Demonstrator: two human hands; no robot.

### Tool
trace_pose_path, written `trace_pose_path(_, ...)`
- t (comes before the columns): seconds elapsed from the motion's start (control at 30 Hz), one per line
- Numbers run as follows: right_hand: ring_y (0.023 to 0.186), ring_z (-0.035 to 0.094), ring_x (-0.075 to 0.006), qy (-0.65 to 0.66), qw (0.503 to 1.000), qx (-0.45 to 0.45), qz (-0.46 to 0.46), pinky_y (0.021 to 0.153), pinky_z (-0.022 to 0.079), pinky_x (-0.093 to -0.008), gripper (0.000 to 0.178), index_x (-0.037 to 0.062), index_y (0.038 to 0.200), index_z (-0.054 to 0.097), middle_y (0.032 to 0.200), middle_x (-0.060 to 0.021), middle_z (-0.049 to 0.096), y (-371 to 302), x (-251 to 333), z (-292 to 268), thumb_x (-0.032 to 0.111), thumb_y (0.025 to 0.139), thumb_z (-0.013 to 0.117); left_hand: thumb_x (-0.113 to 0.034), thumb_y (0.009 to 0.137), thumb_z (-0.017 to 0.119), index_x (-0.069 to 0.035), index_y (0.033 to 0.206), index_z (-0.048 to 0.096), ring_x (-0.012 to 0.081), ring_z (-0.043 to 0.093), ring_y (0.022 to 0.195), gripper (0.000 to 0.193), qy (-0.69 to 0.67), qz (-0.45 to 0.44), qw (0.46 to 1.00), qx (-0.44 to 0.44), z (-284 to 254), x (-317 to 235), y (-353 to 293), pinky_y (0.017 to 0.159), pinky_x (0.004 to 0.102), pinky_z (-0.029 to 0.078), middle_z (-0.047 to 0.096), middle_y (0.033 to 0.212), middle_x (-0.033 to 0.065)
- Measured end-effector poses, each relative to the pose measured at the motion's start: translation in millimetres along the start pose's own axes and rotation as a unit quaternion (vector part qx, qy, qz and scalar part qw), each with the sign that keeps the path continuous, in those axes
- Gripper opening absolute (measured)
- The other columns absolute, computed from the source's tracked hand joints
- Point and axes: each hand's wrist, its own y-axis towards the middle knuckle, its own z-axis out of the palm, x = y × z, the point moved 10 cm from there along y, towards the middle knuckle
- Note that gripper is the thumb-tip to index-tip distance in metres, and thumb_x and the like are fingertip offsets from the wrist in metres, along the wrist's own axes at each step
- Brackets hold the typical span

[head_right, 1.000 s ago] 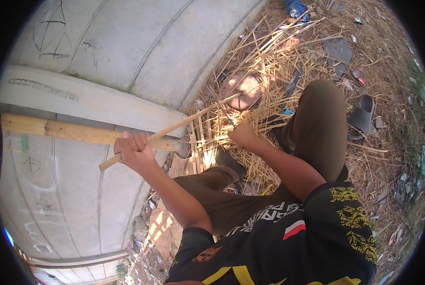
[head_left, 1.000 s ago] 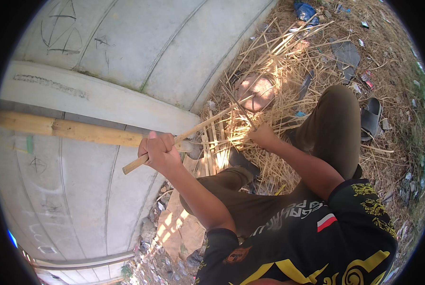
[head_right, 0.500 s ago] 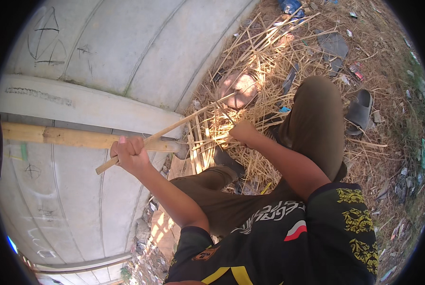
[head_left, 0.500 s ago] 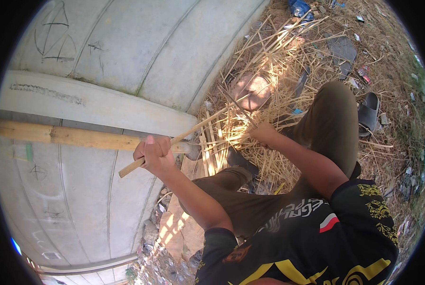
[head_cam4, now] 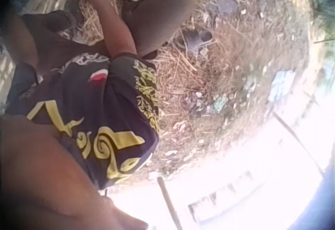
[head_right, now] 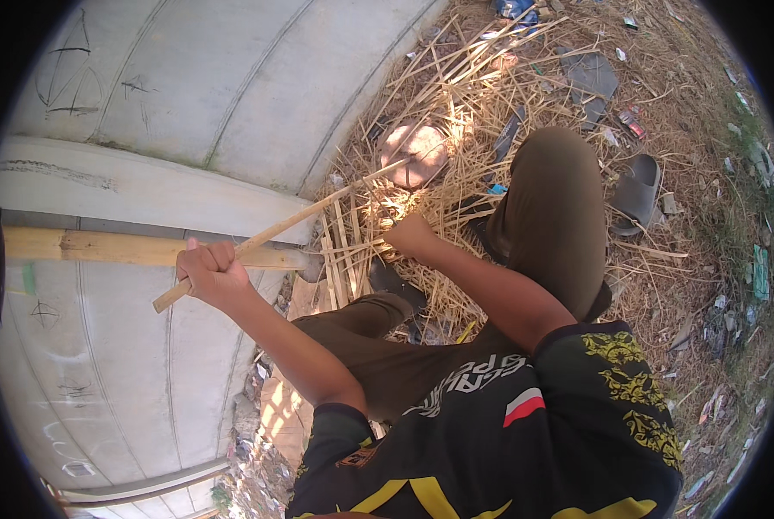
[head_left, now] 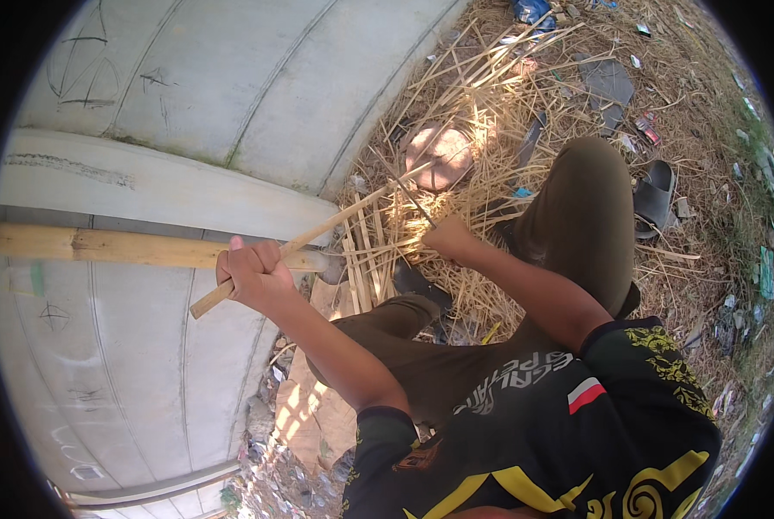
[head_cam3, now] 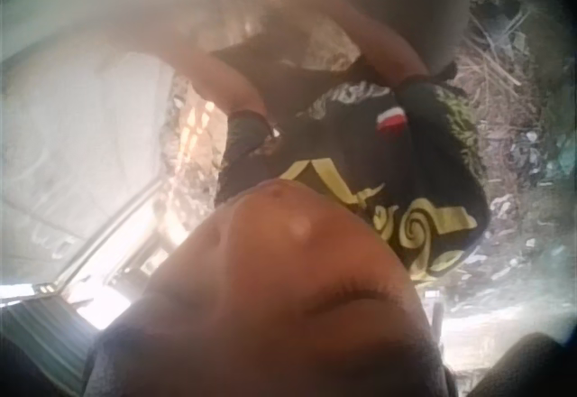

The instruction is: The person sits on the ground and uses a knife to split a long bamboo pole into thin strips. They hold the pole with one hand and use the knife to shave and separate the bamboo fibers, creating a pile of thin strips on the ground.

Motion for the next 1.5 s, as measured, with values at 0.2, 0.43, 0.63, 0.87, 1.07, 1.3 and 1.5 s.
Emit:
trace_pose_path(0.2, 0.053, 0.058, -0.0165, 0.123, 0.941, -0.143, -0.280, 0.054, 0.046, -0.0362, 0.027, -0.0030, 0.069, 0.062, 0.054, -0.0098, 0.057, -64.5, 88.8, -36.3, 0.020, 0.081, 0.067, 0.004, 0.092, 0.052, -0.017, 0.059, 0.017, 0.0054, 0.008, 0.041, 0.052, -0.008, -0.001, 1.000, -0.023, -1.0, 1.7, 1.8, 0.042, 0.0284, 0.010, 0.017, 0.046, -0.0062)
trace_pose_path(0.43, 0.050, 0.058, -0.0241, -0.035, 0.996, 0.079, -0.007, 0.053, 0.049, -0.0391, 0.032, -0.0047, 0.070, 0.060, 0.058, -0.0125, 0.058, 1.9, -5.4, 20.0, 0.025, 0.076, 0.071, 0.005, 0.091, 0.053, -0.017, 0.059, 0.019, 0.0057, 0.009, 0.040, 0.051, -0.014, 0.007, 0.999, 0.050, 7.1, -5.4, -3.6, 0.042, 0.0287, 0.009, 0.019, 0.045, -0.0054)
trace_pose_path(0.63, 0.059, 0.064, -0.0285, -0.139, 0.965, -0.146, -0.167, 0.061, 0.050, -0.0431, 0.037, -0.0053, 0.075, 0.066, 0.063, -0.0176, 0.063, 3.3, 13.5, -26.8, 0.031, 0.073, 0.072, 0.003, 0.092, 0.052, -0.017, 0.060, 0.019, 0.0059, 0.009, 0.041, 0.050, -0.006, 0.018, 0.999, 0.029, 12.6, -2.6, -2.3, 0.043, 0.0289, 0.009, 0.018, 0.046, -0.0052)
trace_pose_path(0.87, 0.064, 0.067, -0.0329, 0.128, 0.919, -0.139, -0.346, 0.065, 0.053, -0.0427, 0.039, -0.0063, 0.086, 0.066, 0.069, -0.0178, 0.066, -67.2, 104.2, -31.0, 0.032, 0.080, 0.068, 0.004, 0.092, 0.051, -0.017, 0.060, 0.018, 0.0053, 0.009, 0.041, 0.050, -0.010, 0.019, 1.000, 0.020, -5.7, -6.8, 1.0, 0.042, 0.0291, 0.009, 0.018, 0.046, -0.0057)
trace_pose_path(1.07, 0.077, 0.069, -0.0356, -0.163, 0.970, -0.125, -0.129, 0.069, 0.055, -0.0419, 0.034, -0.0041, 0.088, 0.067, 0.080, -0.0228, 0.068, 2.4, -7.5, -2.3, 0.029, 0.080, 0.068, 0.010, 0.090, 0.047, -0.016, 0.059, 0.018, 0.0045, 0.011, 0.041, 0.050, 0.000, 0.020, 0.998, 0.062, 3.8, -8.0, -5.7, 0.042, 0.0287, 0.010, 0.018, 0.046, -0.0055)
trace_pose_path(1.3, 0.065, 0.067, -0.0332, -0.073, 0.947, -0.159, -0.269, 0.065, 0.053, -0.0441, 0.032, -0.0063, 0.085, 0.066, 0.067, -0.0203, 0.065, -56.5, 94.6, -23.2, 0.025, 0.079, 0.069, 0.011, 0.090, 0.047, -0.016, 0.059, 0.019, 0.0046, 0.012, 0.040, 0.050, -0.006, 0.015, 0.999, 0.048, 5.9, -5.4, -11.7, 0.041, 0.0286, 0.010, 0.018, 0.047, -0.0056)
trace_pose_path(1.5, 0.059, 0.064, -0.0296, -0.098, 0.935, -0.185, -0.288, 0.060, 0.051, -0.0405, 0.028, -0.0061, 0.080, 0.066, 0.067, -0.0199, 0.065, -22.6, 63.4, -33.1, 0.022, 0.080, 0.070, 0.010, 0.090, 0.048, -0.016, 0.059, 0.019, 0.0042, 0.012, 0.040, 0.049, -0.028, 0.005, 0.999, 0.032, 22.1, 0.4, -4.5, 0.041, 0.0283, 0.010, 0.018, 0.046, -0.0055)
